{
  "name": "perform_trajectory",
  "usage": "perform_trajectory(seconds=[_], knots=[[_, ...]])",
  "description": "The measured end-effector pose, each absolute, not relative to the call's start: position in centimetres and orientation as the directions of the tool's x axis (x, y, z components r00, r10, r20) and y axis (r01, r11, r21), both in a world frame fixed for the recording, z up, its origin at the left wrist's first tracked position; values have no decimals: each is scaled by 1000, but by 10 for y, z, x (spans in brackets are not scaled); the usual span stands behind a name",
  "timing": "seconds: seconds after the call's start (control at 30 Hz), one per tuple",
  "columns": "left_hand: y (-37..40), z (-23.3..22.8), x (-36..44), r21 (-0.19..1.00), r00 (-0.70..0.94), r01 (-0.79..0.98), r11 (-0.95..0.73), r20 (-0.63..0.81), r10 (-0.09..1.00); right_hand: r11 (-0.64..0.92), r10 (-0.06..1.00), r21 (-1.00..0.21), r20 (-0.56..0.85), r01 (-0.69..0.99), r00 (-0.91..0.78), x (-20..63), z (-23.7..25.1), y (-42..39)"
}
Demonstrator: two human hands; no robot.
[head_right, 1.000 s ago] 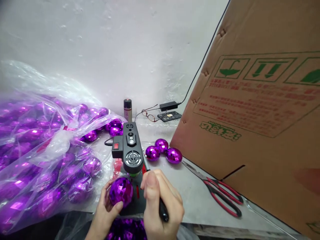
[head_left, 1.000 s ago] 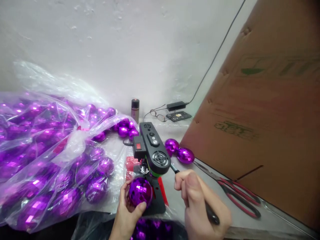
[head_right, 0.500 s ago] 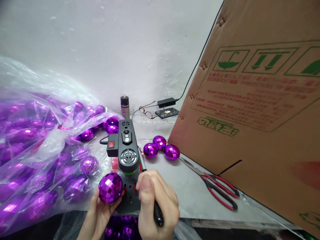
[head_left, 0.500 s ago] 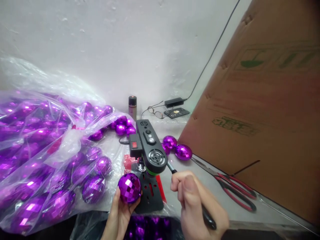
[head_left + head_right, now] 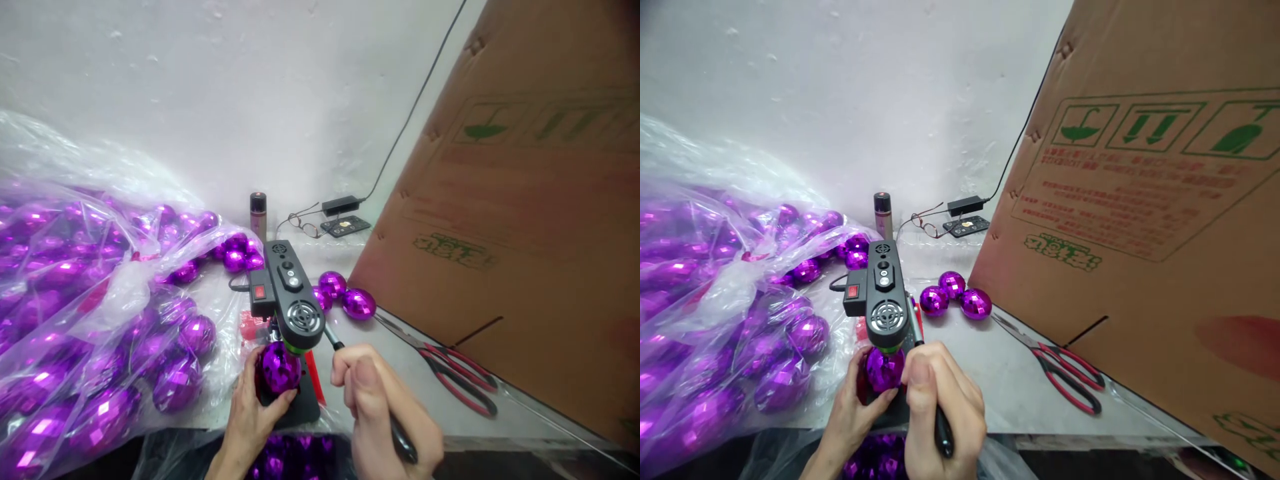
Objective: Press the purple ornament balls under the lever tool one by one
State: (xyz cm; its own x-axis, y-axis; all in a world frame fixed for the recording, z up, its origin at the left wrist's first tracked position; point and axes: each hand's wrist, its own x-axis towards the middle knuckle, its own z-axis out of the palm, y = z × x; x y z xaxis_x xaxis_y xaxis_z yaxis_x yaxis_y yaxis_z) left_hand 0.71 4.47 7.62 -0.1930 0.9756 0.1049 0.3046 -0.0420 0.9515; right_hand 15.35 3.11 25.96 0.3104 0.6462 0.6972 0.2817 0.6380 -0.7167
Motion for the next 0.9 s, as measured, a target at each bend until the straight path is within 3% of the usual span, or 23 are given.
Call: perform_trajectory(seconds=[0.23,0.4,0.57,0.73,0.9], knots=[[34,60,-9,898,-35,408,-164,195,980,601,653,-755,653,263,383,143,265,26],[35,55,1,875,-95,446,-190,257,962,599,654,-750,661,283,369,146,263,26],[40,62,9,889,-108,432,-151,217,970,591,665,-762,646,264,374,145,264,27],[44,76,0,879,38,438,-188,191,981,584,669,-769,637,261,383,144,265,26],[50,95,5,898,-13,426,-111,129,992,581,676,-777,626,241,389,142,267,25]])
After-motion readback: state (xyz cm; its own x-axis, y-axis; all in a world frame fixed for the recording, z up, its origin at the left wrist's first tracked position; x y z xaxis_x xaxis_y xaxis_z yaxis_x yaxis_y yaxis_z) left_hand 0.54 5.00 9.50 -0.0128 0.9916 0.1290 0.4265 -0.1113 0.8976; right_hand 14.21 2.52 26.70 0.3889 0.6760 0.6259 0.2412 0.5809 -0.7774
